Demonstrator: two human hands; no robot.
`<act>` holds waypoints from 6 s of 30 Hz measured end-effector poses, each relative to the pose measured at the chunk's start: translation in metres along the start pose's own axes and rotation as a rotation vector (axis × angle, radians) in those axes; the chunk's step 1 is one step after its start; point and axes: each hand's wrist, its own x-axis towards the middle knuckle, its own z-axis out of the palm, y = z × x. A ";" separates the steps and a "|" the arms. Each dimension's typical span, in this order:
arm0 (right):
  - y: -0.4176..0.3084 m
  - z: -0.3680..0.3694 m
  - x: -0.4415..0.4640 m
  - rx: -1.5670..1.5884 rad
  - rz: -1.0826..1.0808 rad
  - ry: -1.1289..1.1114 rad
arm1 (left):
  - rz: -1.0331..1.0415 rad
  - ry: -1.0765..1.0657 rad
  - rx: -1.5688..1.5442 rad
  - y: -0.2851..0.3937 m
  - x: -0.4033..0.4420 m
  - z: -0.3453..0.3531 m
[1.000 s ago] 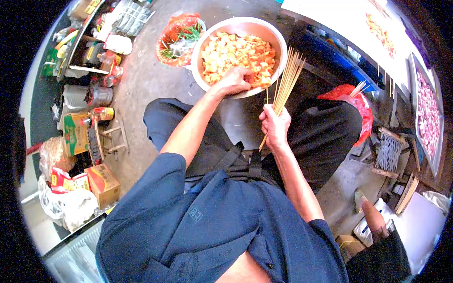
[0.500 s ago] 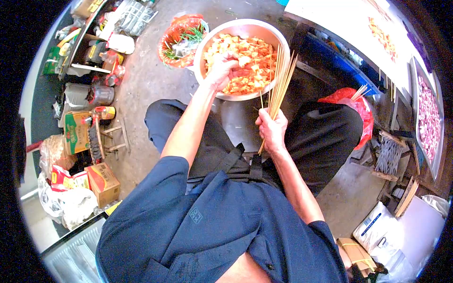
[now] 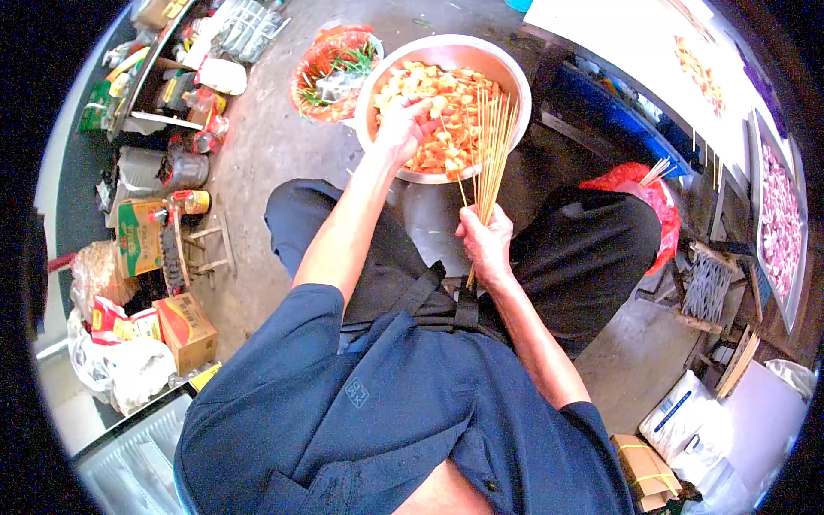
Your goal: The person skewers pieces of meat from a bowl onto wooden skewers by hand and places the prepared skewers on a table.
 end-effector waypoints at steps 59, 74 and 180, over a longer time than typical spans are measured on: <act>0.012 -0.008 0.005 -0.213 -0.194 0.070 | 0.077 0.151 -0.015 -0.004 -0.004 0.001; 0.023 -0.004 -0.005 -0.148 -0.116 0.054 | -0.039 0.126 0.154 -0.011 -0.016 0.008; -0.015 0.003 0.014 0.113 -0.003 -0.041 | 0.009 0.054 0.316 0.021 -0.005 0.029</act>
